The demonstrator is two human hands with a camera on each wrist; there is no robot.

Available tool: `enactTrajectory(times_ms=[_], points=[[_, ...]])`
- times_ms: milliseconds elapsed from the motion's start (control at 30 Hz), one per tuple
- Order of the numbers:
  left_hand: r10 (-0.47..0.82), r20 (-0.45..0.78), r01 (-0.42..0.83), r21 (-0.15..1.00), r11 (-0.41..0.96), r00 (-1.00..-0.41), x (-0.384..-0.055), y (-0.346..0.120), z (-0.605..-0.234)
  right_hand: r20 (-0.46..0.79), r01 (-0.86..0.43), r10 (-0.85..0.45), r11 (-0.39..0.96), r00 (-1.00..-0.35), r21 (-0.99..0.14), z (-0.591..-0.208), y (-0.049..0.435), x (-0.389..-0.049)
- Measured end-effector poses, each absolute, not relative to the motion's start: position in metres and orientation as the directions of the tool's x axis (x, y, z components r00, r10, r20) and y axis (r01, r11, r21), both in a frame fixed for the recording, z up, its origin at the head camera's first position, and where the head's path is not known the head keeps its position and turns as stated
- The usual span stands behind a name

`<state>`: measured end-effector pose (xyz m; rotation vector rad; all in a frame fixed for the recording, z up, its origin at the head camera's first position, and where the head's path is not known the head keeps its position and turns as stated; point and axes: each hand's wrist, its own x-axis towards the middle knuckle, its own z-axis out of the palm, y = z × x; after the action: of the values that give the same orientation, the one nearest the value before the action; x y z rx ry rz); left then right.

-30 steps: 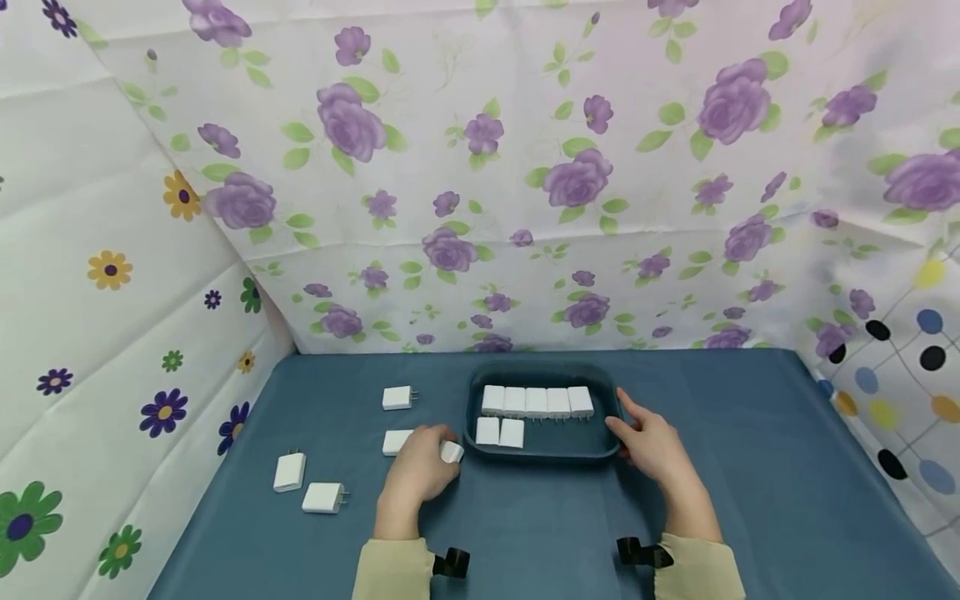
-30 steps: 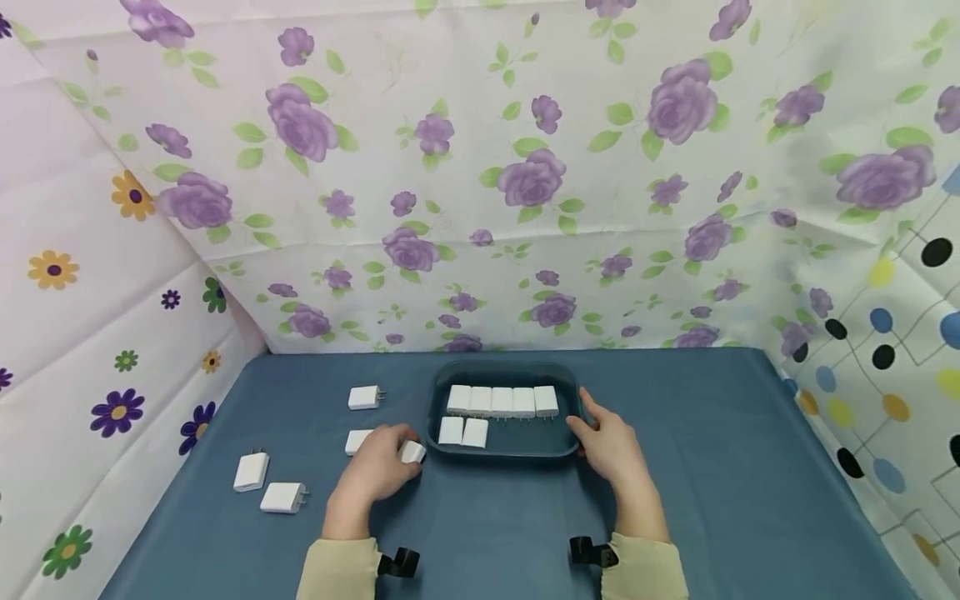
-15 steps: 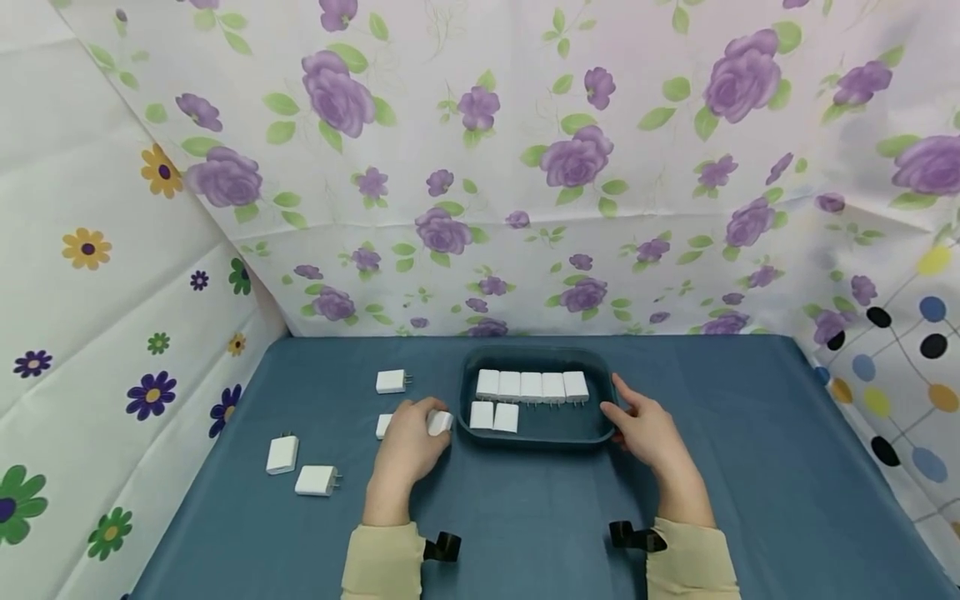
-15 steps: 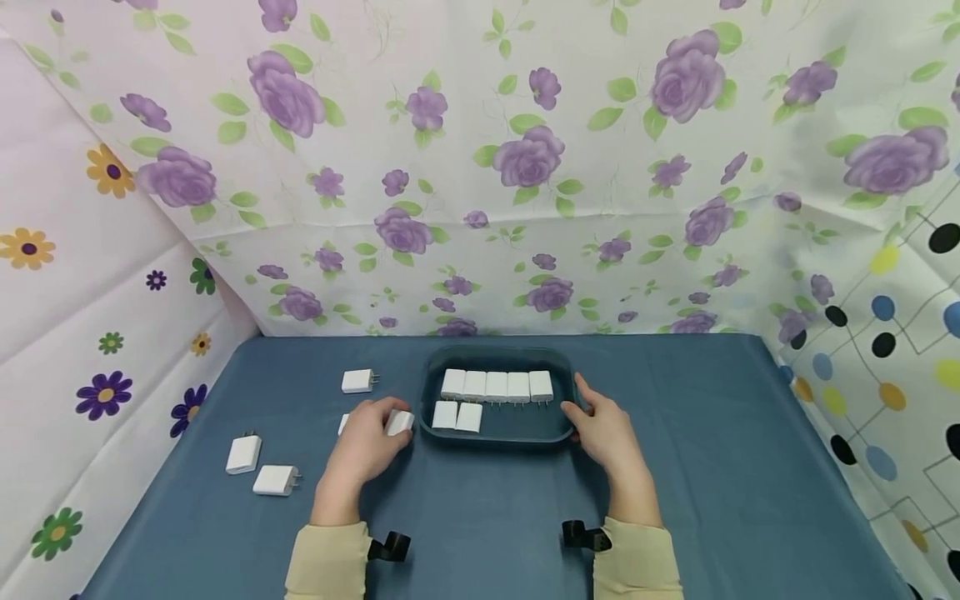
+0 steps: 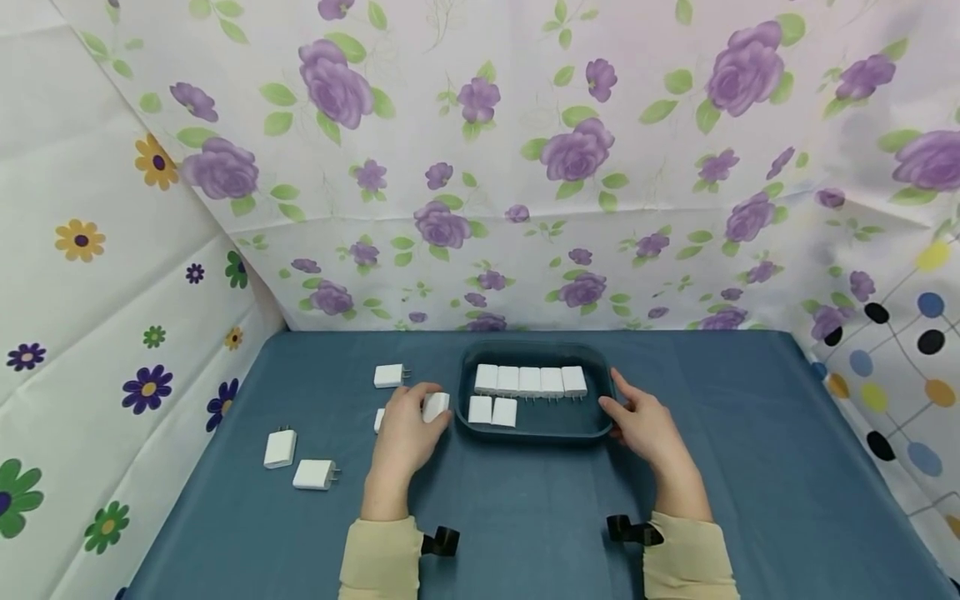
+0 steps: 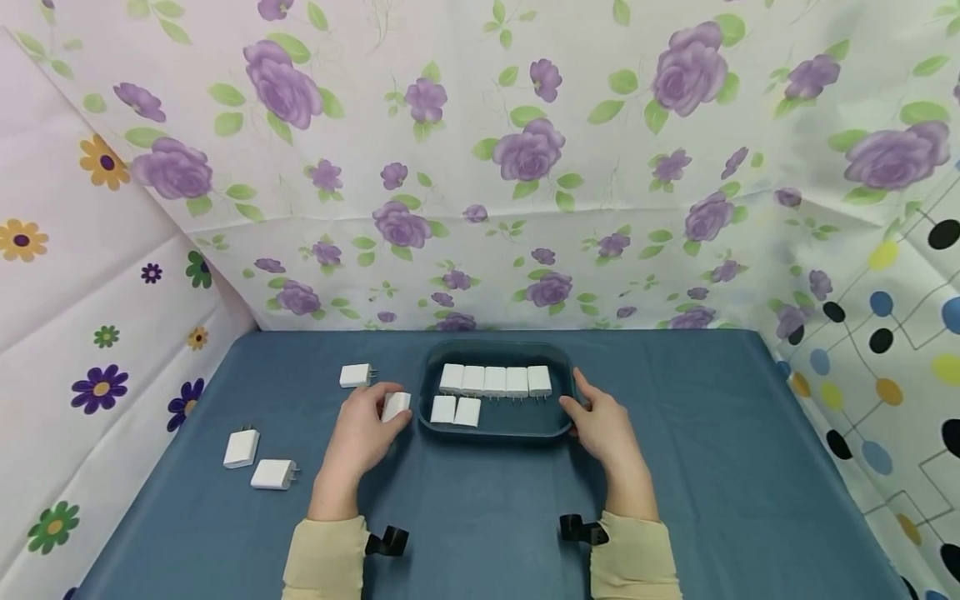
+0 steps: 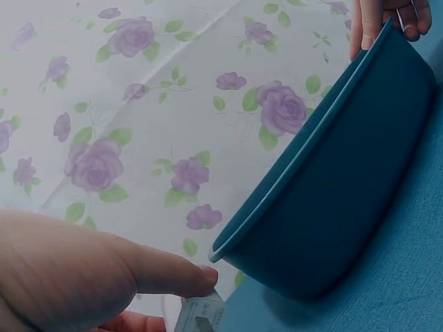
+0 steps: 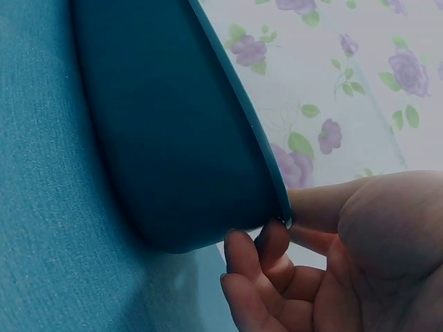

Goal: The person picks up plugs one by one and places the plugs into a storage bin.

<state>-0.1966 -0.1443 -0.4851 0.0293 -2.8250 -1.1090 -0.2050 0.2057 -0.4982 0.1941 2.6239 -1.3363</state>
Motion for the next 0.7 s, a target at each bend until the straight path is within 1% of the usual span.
enactTrajectory(times_ms=[233, 467, 567, 700], points=[[-0.051, 0.115, 0.042, 0.68, 0.732, -0.992, -0.197, -0.14, -0.484, -0.234, 0.21, 0.037, 0.593, -0.972, -0.778, -0.497, 0.206, -0.206], [-0.073, 0.136, 0.043, 0.698, 0.715, -0.988, -0.196, -0.138, -0.482, -0.23, 0.206, 0.037, 0.596, -0.972, -0.776, -0.497, 0.205, -0.205], [-0.056, 0.164, 0.076, 0.701, 0.71, -0.985, -0.194, -0.137, -0.479, -0.229, 0.202, 0.032, 0.599, -0.973, -0.775, -0.497, 0.205, -0.205], [-0.001, 0.214, 0.154, 0.709, 0.688, -0.977, -0.189, -0.128, -0.469, -0.223, 0.197, 0.032, 0.605, -0.974, -0.772, -0.497, 0.205, -0.205]])
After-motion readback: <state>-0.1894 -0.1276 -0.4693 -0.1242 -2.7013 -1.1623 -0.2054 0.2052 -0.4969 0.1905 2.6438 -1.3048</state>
